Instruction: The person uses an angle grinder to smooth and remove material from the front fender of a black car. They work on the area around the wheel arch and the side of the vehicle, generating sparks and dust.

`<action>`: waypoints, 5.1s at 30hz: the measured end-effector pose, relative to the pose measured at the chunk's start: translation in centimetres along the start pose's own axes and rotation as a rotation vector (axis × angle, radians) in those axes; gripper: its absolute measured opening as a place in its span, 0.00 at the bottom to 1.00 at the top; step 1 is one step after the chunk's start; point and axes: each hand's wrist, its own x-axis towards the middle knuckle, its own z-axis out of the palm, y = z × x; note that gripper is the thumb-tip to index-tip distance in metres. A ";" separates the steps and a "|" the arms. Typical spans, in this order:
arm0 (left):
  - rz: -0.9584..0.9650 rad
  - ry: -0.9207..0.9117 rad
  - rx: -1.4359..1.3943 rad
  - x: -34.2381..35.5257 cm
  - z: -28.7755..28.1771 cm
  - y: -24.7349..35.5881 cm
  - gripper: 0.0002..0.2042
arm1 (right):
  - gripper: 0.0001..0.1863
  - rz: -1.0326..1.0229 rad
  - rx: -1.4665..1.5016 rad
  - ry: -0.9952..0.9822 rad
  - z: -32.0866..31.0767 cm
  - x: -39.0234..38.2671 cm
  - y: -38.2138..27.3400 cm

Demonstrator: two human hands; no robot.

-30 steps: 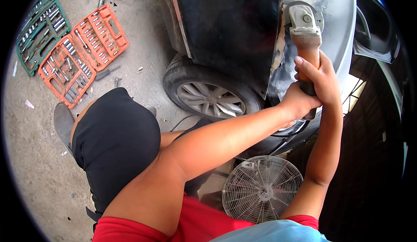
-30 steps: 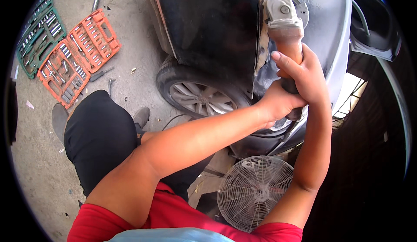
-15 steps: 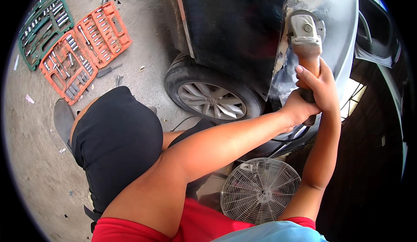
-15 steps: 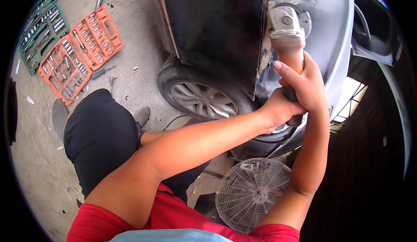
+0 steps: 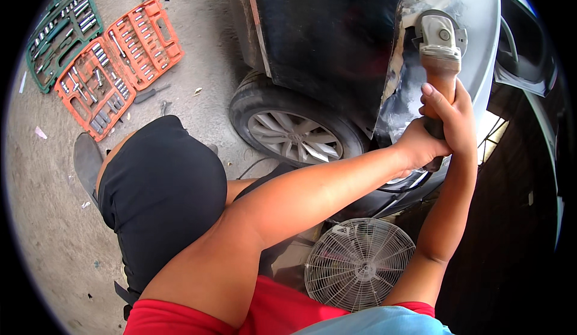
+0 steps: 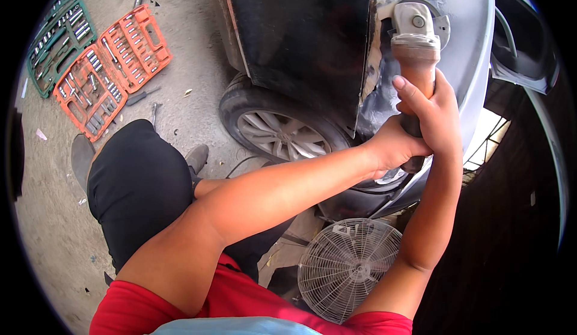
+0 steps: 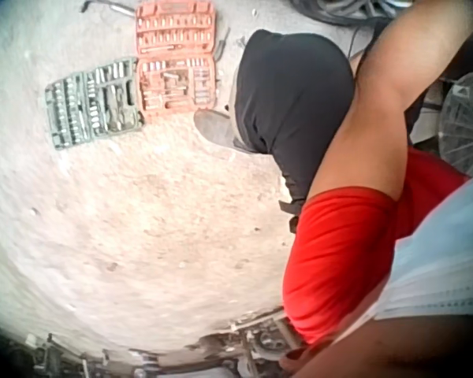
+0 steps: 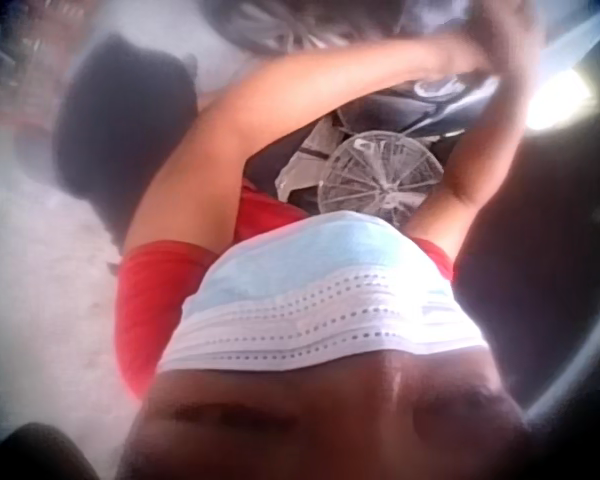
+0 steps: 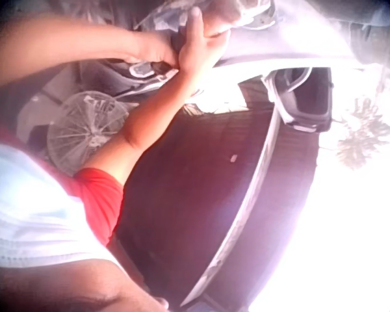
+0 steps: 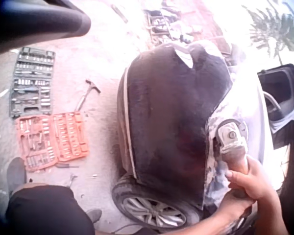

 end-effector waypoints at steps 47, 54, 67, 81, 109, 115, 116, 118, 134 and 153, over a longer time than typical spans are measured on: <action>-0.045 -0.011 -0.066 -1.4 -0.9 -2.6 0.19 | 0.28 0.003 -0.016 -0.049 1.0 -1.9 1.7; -0.042 -0.065 -0.002 -0.4 -1.1 -0.9 0.17 | 0.29 -0.018 0.000 -0.027 0.5 -0.9 0.5; -0.049 -0.016 -0.002 -0.5 -0.8 -0.3 0.13 | 0.30 -0.005 0.014 -0.084 0.6 -0.1 0.5; -0.021 -0.007 -0.011 -0.5 -0.2 0.0 0.19 | 0.28 -0.001 0.007 -0.096 0.3 0.0 0.0; -0.103 -0.078 -0.112 -0.6 -0.9 -2.2 0.17 | 0.28 -0.014 -0.040 -0.017 0.8 -1.8 1.1; -0.021 -0.062 -0.105 -0.2 -0.7 -2.1 0.15 | 0.28 -0.019 -0.105 -0.039 0.9 -1.3 -0.1; -0.016 -0.077 -0.131 -0.2 -0.9 -2.1 0.14 | 0.28 -0.018 -0.107 -0.068 1.1 -1.1 0.1; -0.079 -0.093 -0.136 -0.3 -1.1 -2.1 0.14 | 0.29 0.020 -0.146 -0.110 0.9 -1.0 -0.1; -0.058 -0.059 -0.087 -0.9 0.4 -2.0 0.15 | 0.29 0.030 -0.033 -0.020 -0.1 -2.0 0.5; -0.116 -0.173 -0.159 -0.5 -0.8 -0.5 0.15 | 0.28 -0.021 -0.180 -0.069 0.7 -0.7 -1.0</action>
